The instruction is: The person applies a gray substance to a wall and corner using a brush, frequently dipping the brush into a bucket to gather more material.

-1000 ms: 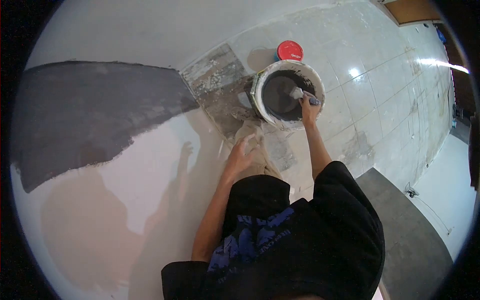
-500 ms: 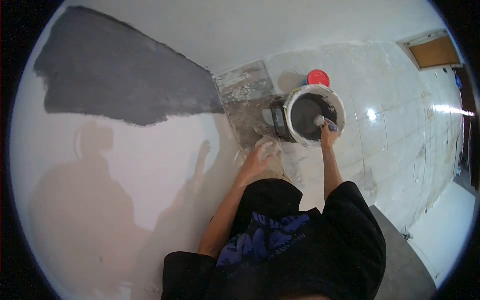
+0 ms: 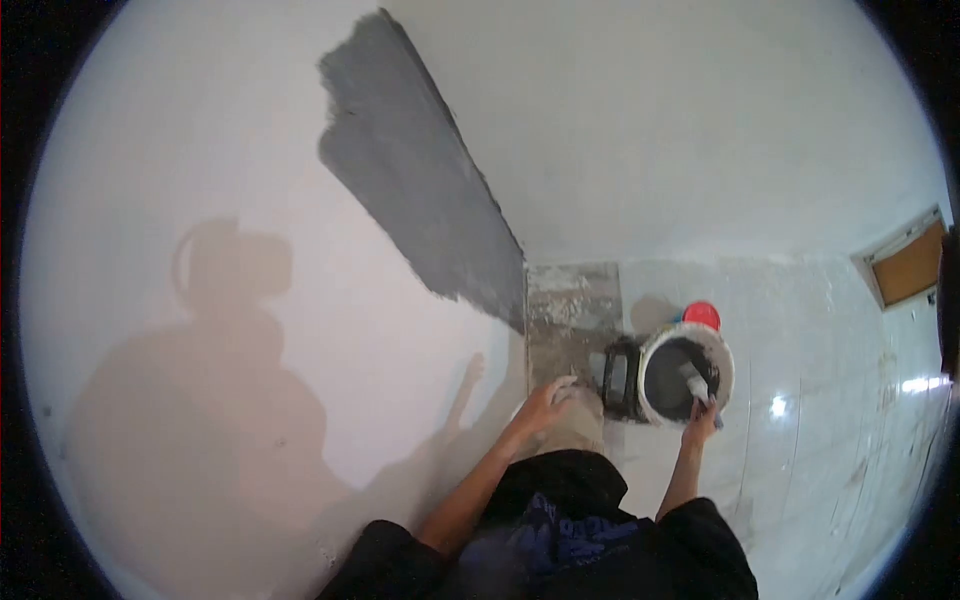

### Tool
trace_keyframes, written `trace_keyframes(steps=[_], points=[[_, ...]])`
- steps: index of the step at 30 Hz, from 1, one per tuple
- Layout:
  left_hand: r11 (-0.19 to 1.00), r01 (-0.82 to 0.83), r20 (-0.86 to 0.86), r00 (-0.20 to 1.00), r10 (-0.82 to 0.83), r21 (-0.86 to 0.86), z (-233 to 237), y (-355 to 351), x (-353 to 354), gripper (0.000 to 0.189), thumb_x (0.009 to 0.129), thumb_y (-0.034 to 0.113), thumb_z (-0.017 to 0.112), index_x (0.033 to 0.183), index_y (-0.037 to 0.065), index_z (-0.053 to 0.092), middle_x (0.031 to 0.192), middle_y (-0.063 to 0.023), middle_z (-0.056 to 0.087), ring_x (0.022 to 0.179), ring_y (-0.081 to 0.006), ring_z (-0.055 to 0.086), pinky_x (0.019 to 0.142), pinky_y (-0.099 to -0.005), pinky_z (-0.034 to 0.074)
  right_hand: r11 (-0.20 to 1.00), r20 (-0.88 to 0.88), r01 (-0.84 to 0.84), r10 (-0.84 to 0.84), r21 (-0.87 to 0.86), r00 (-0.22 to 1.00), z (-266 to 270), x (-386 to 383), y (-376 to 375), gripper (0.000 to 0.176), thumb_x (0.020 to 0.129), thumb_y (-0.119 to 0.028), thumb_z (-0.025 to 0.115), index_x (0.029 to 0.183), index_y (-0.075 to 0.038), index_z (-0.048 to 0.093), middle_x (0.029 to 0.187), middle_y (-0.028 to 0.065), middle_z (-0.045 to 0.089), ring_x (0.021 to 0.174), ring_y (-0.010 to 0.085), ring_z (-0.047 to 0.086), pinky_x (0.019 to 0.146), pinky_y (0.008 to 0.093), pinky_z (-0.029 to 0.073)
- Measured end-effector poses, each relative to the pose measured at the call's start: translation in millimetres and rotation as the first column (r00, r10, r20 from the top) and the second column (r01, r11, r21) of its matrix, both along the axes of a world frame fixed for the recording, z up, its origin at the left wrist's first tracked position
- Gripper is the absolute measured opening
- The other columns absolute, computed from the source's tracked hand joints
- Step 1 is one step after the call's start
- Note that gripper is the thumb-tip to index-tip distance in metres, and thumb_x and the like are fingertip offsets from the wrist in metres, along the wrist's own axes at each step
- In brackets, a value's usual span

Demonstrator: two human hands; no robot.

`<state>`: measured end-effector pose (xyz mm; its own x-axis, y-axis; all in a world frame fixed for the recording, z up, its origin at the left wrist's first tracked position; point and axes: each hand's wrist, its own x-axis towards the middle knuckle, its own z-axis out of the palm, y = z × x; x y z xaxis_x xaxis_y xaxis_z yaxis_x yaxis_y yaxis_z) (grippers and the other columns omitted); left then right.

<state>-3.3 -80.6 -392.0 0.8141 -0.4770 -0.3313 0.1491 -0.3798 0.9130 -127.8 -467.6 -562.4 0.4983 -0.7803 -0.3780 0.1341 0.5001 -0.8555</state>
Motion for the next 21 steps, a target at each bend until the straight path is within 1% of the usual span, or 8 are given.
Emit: trace_keyframes(steps=[1,4,9,12,14,16,18,21], points=[[0.999,-0.025,-0.012,1.000,0.025,0.034,7,1,6,0.048,0.092,0.025,0.061,0.134,0.005,0.050,0.128,-0.0160,0.058,0.117,-0.0254,0.057,0.100,-0.0379,0.044,0.991,-0.017,0.072,-0.071,0.115,0.997,35,5,5,0.033,0.096,-0.016,0.054,0.121,0.006,0.056,0.114,0.0146,0.061,0.107,0.0217,0.060,0.091,0.0308,0.053],[0.990,-0.118,-0.017,0.993,0.120,0.080,33,11,16,0.048,0.093,0.029,0.061,0.133,0.005,0.051,0.128,-0.0170,0.058,0.118,-0.0269,0.057,0.099,-0.0380,0.044,0.992,0.023,0.059,-0.062,0.108,0.998,91,39,0,0.036,0.095,-0.018,0.056,0.120,0.007,0.055,0.115,0.0149,0.061,0.106,0.0223,0.061,0.090,0.0322,0.054],[0.953,-0.294,0.054,0.953,0.299,-0.074,53,32,26,0.046,0.092,0.028,0.063,0.130,0.005,0.055,0.124,-0.0176,0.061,0.116,-0.0280,0.059,0.094,-0.0382,0.047,0.965,0.280,-0.254,0.226,0.067,0.933,215,151,36,0.039,0.093,-0.017,0.058,0.121,0.009,0.053,0.115,0.0177,0.060,0.108,0.0242,0.059,0.096,0.0325,0.051],[0.932,-0.355,0.077,0.930,0.360,-0.072,80,43,31,0.044,0.092,0.027,0.062,0.130,0.005,0.055,0.122,-0.0165,0.061,0.114,-0.0269,0.059,0.093,-0.0383,0.047,0.910,0.455,-0.399,0.310,0.111,0.835,279,231,86,0.040,0.092,-0.017,0.059,0.122,0.008,0.053,0.114,0.0171,0.059,0.106,0.0253,0.059,0.097,0.0332,0.050],[0.922,-0.378,0.117,0.915,0.386,-0.080,82,53,32,0.043,0.093,0.026,0.062,0.129,0.004,0.055,0.123,-0.0158,0.062,0.113,-0.0259,0.059,0.093,-0.0378,0.047,0.844,0.493,-0.521,0.511,-0.130,0.704,333,272,134,0.037,0.093,-0.017,0.058,0.121,0.008,0.053,0.115,0.0166,0.058,0.112,0.0254,0.057,0.100,0.0345,0.049],[0.909,-0.409,0.144,0.898,0.417,-0.081,88,62,30,0.043,0.093,0.026,0.061,0.129,0.004,0.055,0.123,-0.0150,0.062,0.112,-0.0247,0.060,0.094,-0.0375,0.047,0.769,0.534,-0.636,0.563,-0.059,0.631,379,309,173,0.037,0.093,-0.016,0.057,0.120,0.008,0.053,0.115,0.0169,0.057,0.111,0.0259,0.057,0.100,0.0345,0.049],[0.892,-0.446,0.165,0.876,0.453,-0.081,100,67,26,0.042,0.094,0.025,0.061,0.129,0.003,0.054,0.122,-0.0142,0.062,0.111,-0.0233,0.060,0.094,-0.0374,0.046,0.706,0.533,-0.699,0.637,-0.115,0.556,422,335,213,0.036,0.092,-0.016,0.057,0.118,0.009,0.054,0.114,0.0174,0.057,0.110,0.0260,0.058,0.099,0.0340,0.050],[0.848,-0.526,0.109,0.840,0.531,-0.071,101,68,19,0.041,0.094,0.024,0.060,0.128,0.002,0.055,0.122,-0.0132,0.062,0.109,-0.0224,0.061,0.095,-0.0380,0.045,0.642,0.607,-0.765,0.626,-0.044,0.490,469,368,258,0.035,0.091,-0.014,0.056,0.113,0.013,0.054,0.110,0.0189,0.057,0.105,0.0265,0.060,0.097,0.0331,0.052]])
